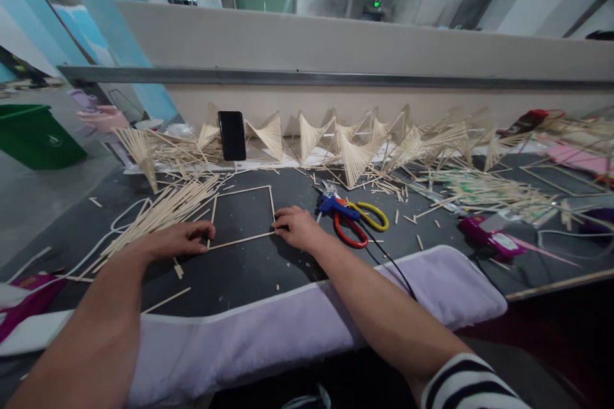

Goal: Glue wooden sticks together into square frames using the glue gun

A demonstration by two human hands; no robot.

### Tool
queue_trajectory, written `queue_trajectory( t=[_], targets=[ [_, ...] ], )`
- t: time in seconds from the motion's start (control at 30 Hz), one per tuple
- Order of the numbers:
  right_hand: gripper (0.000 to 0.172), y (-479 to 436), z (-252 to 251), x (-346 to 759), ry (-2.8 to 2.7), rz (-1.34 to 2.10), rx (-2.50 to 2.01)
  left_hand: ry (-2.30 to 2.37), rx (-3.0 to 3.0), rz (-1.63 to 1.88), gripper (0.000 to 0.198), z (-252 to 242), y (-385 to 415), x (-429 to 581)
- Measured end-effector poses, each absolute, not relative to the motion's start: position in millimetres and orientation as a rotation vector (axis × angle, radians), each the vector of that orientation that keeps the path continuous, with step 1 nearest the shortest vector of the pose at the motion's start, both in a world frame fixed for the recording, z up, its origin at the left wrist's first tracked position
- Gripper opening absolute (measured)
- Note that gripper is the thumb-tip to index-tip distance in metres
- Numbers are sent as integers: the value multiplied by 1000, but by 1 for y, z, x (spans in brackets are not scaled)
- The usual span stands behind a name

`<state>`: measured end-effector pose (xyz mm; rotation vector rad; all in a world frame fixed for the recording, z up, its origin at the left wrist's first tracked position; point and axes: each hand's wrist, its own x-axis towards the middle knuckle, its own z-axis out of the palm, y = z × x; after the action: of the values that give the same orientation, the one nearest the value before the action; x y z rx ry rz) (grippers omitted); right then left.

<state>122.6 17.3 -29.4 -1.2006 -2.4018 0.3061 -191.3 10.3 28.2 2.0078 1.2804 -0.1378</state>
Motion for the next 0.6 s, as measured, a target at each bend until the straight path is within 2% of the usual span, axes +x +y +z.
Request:
queue_trajectory(
  t=[0.6],
  targets=[
    [17,18,-39,123,-2390,311,-1124,1276,1946,-21,41,26,4,-196]
  ],
)
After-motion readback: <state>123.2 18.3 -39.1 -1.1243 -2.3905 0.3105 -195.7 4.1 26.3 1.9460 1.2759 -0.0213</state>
